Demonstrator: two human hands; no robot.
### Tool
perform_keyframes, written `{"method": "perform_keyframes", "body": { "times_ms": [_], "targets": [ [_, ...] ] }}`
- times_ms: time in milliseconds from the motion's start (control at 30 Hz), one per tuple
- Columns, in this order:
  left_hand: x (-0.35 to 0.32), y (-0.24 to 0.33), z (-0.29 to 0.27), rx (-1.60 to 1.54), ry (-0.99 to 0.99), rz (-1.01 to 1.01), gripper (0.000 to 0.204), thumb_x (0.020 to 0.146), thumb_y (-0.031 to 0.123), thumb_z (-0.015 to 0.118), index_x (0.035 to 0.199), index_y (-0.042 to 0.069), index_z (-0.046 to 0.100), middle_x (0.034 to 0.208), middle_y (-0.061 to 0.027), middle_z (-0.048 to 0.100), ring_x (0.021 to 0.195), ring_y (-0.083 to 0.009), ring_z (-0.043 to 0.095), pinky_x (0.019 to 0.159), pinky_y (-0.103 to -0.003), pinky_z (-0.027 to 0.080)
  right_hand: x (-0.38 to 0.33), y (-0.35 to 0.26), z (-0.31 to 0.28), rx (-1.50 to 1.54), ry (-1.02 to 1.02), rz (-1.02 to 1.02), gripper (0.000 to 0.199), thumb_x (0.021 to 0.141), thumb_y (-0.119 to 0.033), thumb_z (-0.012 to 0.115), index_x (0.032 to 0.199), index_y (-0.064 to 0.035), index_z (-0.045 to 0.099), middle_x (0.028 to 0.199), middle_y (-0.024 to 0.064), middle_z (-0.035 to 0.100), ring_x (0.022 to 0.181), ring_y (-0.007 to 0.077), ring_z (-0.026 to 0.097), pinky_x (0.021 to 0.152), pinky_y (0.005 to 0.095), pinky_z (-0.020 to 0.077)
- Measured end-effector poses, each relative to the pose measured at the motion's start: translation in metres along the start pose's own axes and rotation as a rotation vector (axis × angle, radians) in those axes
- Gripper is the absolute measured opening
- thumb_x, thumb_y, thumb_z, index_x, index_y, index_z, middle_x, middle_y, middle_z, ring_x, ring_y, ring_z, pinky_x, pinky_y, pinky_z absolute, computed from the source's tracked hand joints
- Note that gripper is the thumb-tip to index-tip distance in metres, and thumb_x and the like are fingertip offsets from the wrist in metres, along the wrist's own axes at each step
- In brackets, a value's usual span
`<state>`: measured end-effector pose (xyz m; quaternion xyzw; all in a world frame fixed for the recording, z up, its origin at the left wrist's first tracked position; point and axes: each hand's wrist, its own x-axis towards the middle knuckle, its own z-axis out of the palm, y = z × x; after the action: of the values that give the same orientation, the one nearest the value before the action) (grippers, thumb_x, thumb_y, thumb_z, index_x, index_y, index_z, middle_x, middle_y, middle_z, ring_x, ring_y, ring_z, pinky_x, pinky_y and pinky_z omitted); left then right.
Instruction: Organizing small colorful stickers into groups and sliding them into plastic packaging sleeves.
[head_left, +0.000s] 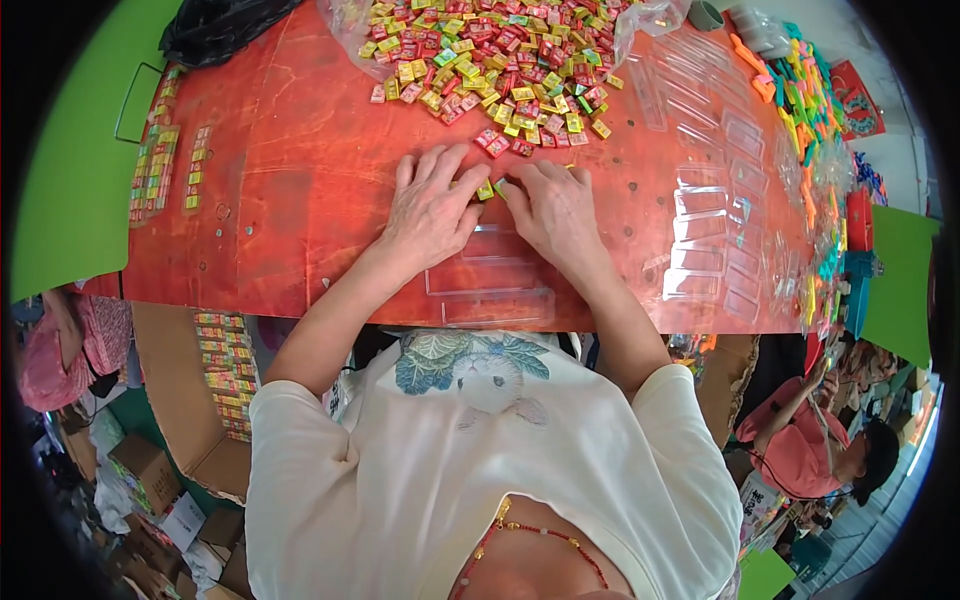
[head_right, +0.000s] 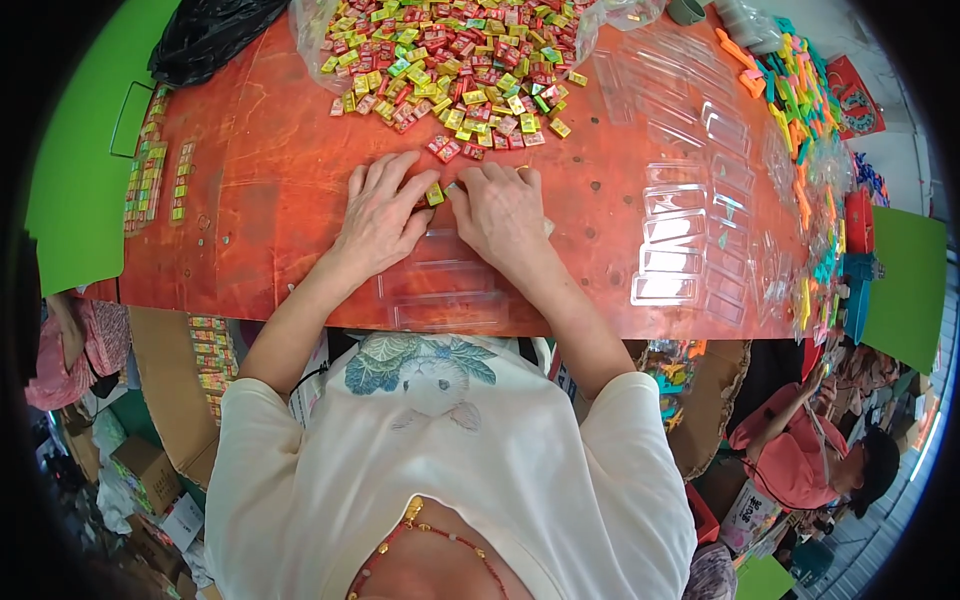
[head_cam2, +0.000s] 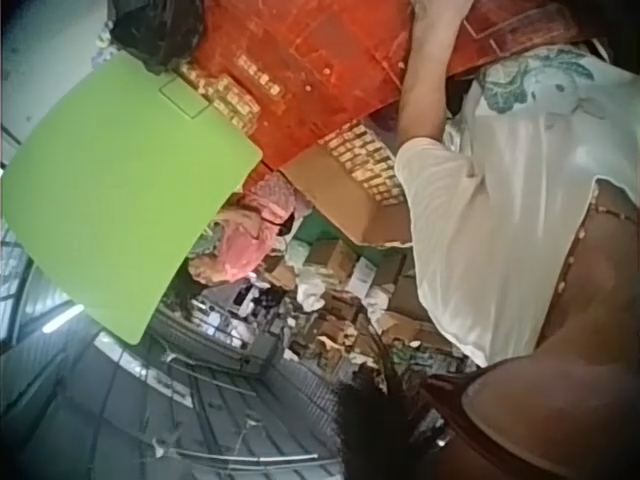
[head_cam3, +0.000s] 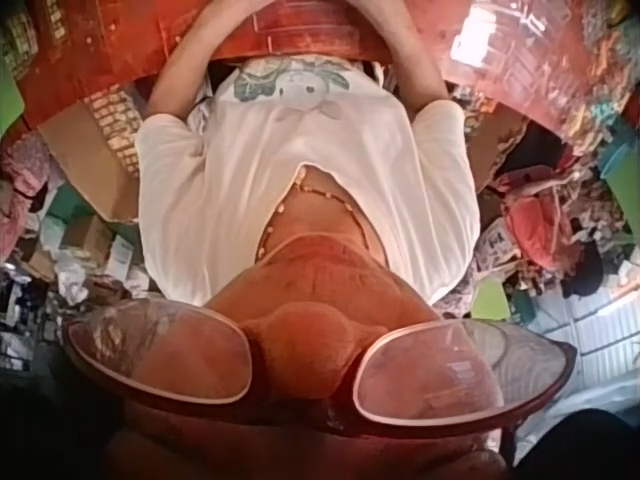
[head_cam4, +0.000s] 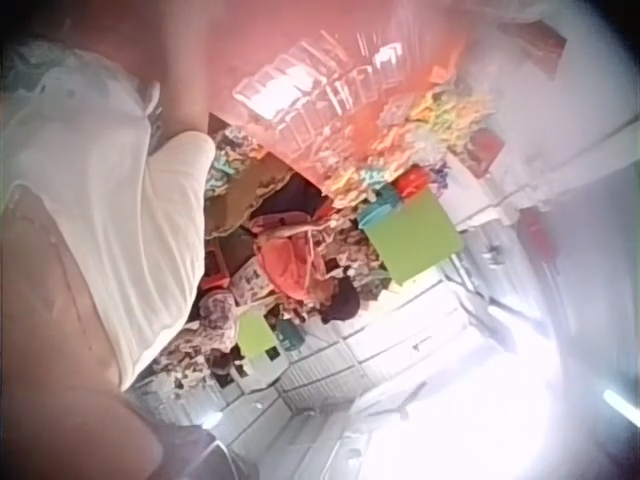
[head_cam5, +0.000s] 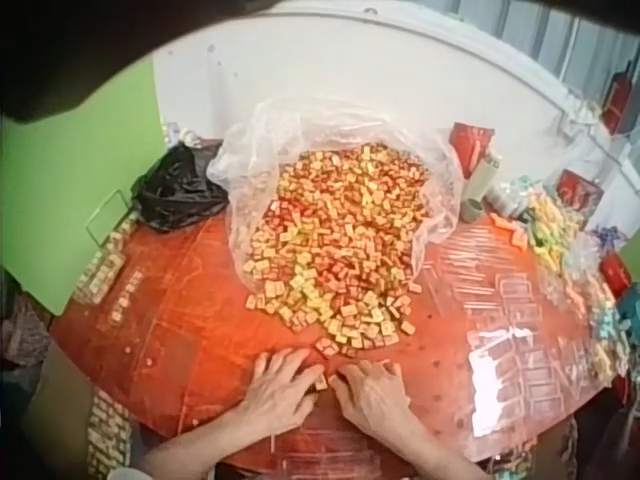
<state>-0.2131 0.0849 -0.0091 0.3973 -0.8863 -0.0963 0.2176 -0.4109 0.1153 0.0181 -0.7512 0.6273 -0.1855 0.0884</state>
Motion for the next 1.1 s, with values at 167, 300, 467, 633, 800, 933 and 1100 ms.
{"method": "perform_keyframes", "body": {
  "times_ms": [167,300,467,633,800,933,1100],
  "targets": [
    [-0.014,-0.025,-0.041,-0.044,-0.117,-0.157,0.065,0.084,0.022,0.073,0.145,0.015,0.05,0.142,-0.017,0.048,0.124,-0.0349,0.05,0.099,-0.05,0.044,-0.003,0.006,-0.018,-0.021,-0.037,-0.147,0.027,0.086,-0.022,0.071,0.109,-0.0085,0.065,0.094,0.0106,0.063,0.094,0.0284,0.064,0.085,0.0433,0.0441],
    [-0.022,-0.025,-0.06,-0.024,-0.21,-0.213,0.064,0.083,0.017,0.075,0.143,0.009,0.051,0.13,-0.0168,0.052,0.117,-0.0352,0.055,0.093,-0.046,0.051,0.001,0.011,-0.01,-0.057,-0.079,-0.269,0.036,0.086,-0.018,0.071,0.119,-0.0077,0.062,0.098,0.0111,0.062,0.097,0.0307,0.063,0.083,0.0433,0.0432],
    [-0.021,-0.005,-0.051,-0.027,-0.194,-0.218,0.062,0.084,0.016,0.074,0.141,0.006,0.051,0.125,-0.0167,0.051,0.114,-0.0357,0.058,0.09,-0.045,0.054,0.005,0.001,-0.007,-0.099,-0.091,-0.201,0.028,0.087,-0.02,0.071,0.109,-0.0051,0.061,0.092,0.0114,0.062,0.093,0.0298,0.063,0.081,0.0429,0.044],
    [-0.018,0.001,-0.046,-0.031,-0.193,-0.236,0.061,0.085,0.016,0.074,0.141,0.006,0.052,0.126,-0.016,0.051,0.115,-0.0354,0.058,0.091,-0.045,0.055,0.002,-0.001,-0.003,-0.023,0.008,-0.195,0.023,0.088,-0.023,0.07,0.1,-0.0057,0.062,0.087,0.0105,0.062,0.086,0.0286,0.064,0.077,0.0423,0.0439],
    [-0.018,0.001,-0.044,-0.032,-0.187,-0.238,0.06,0.085,0.016,0.074,0.14,0.006,0.053,0.126,-0.0151,0.051,0.115,-0.035,0.058,0.09,-0.044,0.055,0.017,0.006,-0.003,-0.088,0.143,-0.133,0.022,0.087,-0.024,0.07,0.102,-0.0085,0.066,0.091,0.0083,0.062,0.09,0.0263,0.063,0.078,0.0417,0.0444],
    [-0.017,0.002,-0.042,-0.033,-0.176,-0.247,0.061,0.084,0.017,0.075,0.14,0.006,0.053,0.126,-0.0145,0.051,0.115,-0.0349,0.058,0.09,-0.044,0.055,0.038,0.009,0.006,-0.287,0.094,-0.156,0.025,0.086,-0.023,0.072,0.107,-0.0097,0.068,0.094,0.0074,0.061,0.095,0.0264,0.062,0.079,0.042,0.0452],
    [-0.019,0.001,-0.042,-0.02,-0.185,-0.244,0.06,0.084,0.017,0.075,0.139,0.006,0.054,0.125,-0.0142,0.051,0.114,-0.0345,0.058,0.089,-0.044,0.055,0.031,0.023,-0.004,-0.193,0.098,-0.192,0.023,0.086,-0.022,0.072,0.109,-0.0163,0.069,0.095,0.007,0.06,0.095,0.0271,0.06,0.08,0.042,0.0438]
  ]
}}
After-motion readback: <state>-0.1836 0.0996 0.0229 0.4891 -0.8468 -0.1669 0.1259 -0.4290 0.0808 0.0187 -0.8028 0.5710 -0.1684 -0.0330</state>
